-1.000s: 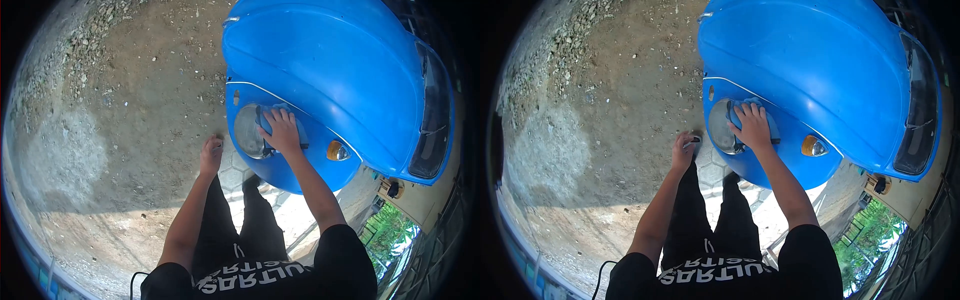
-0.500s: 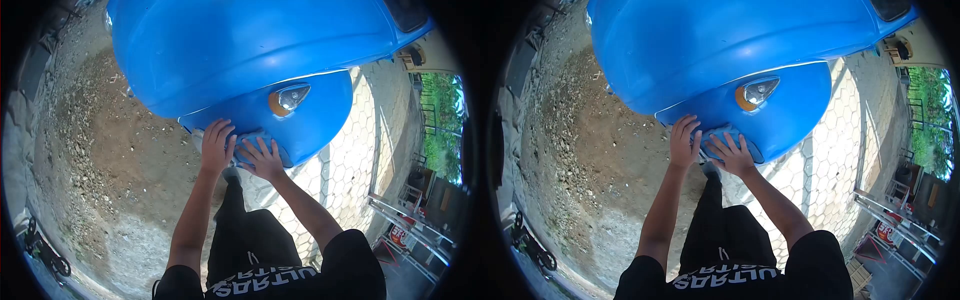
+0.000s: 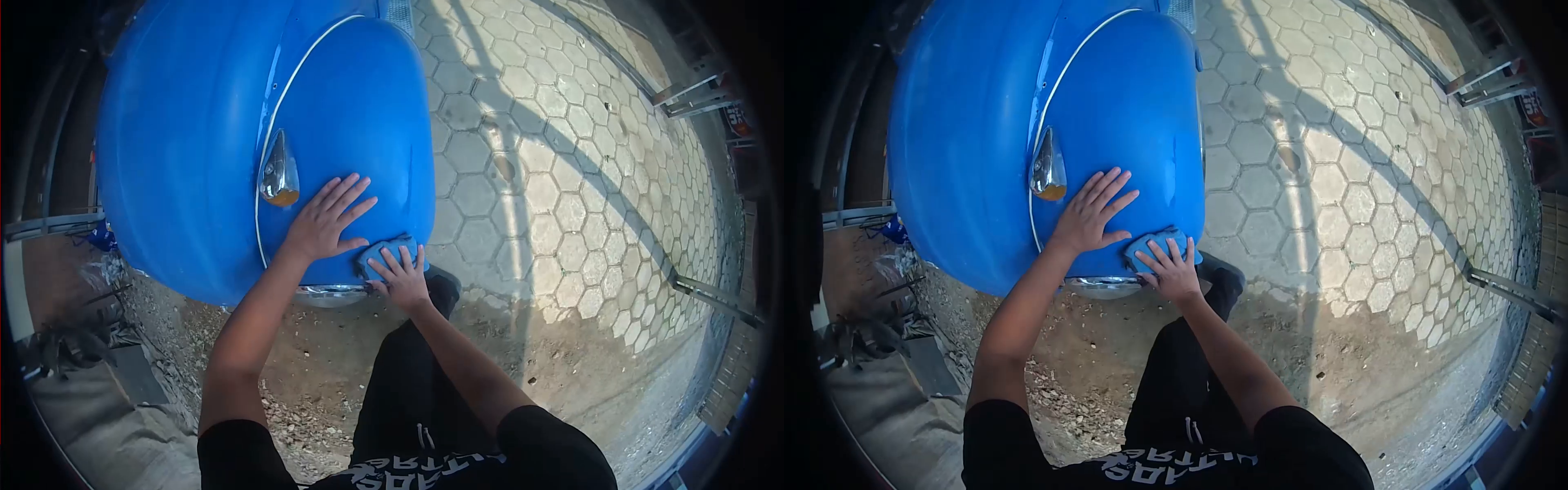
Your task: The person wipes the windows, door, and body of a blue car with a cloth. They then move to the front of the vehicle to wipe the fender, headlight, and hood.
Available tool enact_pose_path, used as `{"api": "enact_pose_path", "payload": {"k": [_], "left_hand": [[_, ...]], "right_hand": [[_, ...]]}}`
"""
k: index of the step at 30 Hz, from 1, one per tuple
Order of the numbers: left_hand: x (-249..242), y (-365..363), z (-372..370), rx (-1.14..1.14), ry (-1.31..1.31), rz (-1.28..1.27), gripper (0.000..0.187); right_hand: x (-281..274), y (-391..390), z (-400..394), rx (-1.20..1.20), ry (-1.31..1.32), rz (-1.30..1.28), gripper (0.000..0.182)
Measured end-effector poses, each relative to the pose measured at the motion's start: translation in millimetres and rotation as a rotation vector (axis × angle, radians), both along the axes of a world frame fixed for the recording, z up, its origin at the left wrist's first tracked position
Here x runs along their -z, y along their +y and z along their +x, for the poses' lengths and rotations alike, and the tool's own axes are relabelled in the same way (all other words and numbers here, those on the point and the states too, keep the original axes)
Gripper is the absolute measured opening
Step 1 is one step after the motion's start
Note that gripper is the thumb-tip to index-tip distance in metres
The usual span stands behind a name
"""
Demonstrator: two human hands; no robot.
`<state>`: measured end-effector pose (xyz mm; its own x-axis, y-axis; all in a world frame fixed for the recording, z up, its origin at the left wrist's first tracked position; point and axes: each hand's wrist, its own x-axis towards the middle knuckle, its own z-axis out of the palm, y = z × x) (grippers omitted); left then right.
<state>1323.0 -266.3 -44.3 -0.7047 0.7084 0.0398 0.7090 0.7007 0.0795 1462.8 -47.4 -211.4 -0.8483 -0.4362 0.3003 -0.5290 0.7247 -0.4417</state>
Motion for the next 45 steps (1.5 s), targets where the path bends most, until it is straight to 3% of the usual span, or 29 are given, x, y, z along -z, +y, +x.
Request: {"api": "enact_pose_path", "payload": {"k": [2, 6, 11, 15, 18, 20, 23, 25, 27, 29, 31, 35, 37, 39, 41, 44, 45], "left_hand": [[3, 0, -5, -0.014, 0.017, -0.070, 0.091], [5, -1, -2, -0.043, 0.010, -0.047, 0.096], [3, 0, -2, -0.013, 0.042, -0.103, 0.093], [9, -2, -5, 0.005, 0.036, -0.073, 0.089], [9, -1, -4, -0.004, 0.033, -0.076, 0.086], [10, -4, -3, 0.003, 0.035, -0.069, 0.084], [14, -5, -8, 0.018, 0.053, -0.046, 0.081], [15, -8, -3, 0.014, 0.045, -0.039, 0.080], [11, -5, -4, 0.020, 0.036, -0.037, 0.081], [14, -8, -5, 0.016, 0.080, 0.037, 0.088], [19, -11, -5, 0.025, 0.138, 0.138, 0.094], [21, -15, -2, 0.026, 0.172, 0.254, 0.104], [20, -12, -3, 0.002, 0.156, 0.229, 0.108], [18, -8, -5, -0.004, 0.146, 0.143, 0.108], [17, -8, -4, 0.005, 0.140, 0.080, 0.106], [15, -8, -2, 0.053, 0.142, 0.041, 0.103], [15, -8, -3, 0.075, 0.139, 0.040, 0.102]], "right_hand": [[-2, -4, -4, 0.171, -0.019, -0.092, 0.066], [-74, -17, -102, 0.645, -0.187, -0.395, 0.071], [-106, -8, -173, 0.680, -0.242, -0.518, 0.069], [-77, -30, -109, 0.789, -0.152, -0.505, 0.067], [-3, -80, -7, 0.824, -0.111, -0.488, 0.071], [40, -101, 43, 0.794, -0.193, -0.626, 0.077], [45, -93, 32, 0.953, -0.270, -0.792, 0.077], [18, -71, -21, 1.141, -0.310, -0.917, 0.074], [-30, -35, -85, 1.150, -0.380, -0.765, 0.069], [-85, -20, -146, 1.006, -0.331, -0.618, 0.062], [-111, -32, -180, 0.871, -0.112, -0.443, 0.058], [-113, -59, -125, 0.757, 0.051, -0.321, 0.054], [-71, -81, -53, 0.845, 0.012, -0.357, 0.059], [14, -117, 17, 1.045, -0.076, -0.561, 0.067], [64, -134, 45, 1.257, -0.416, -1.037, 0.074], [18, -135, 18, 1.464, -0.621, -0.960, 0.075], [1, -138, 11, 1.403, -0.431, -0.843, 0.076]]}}
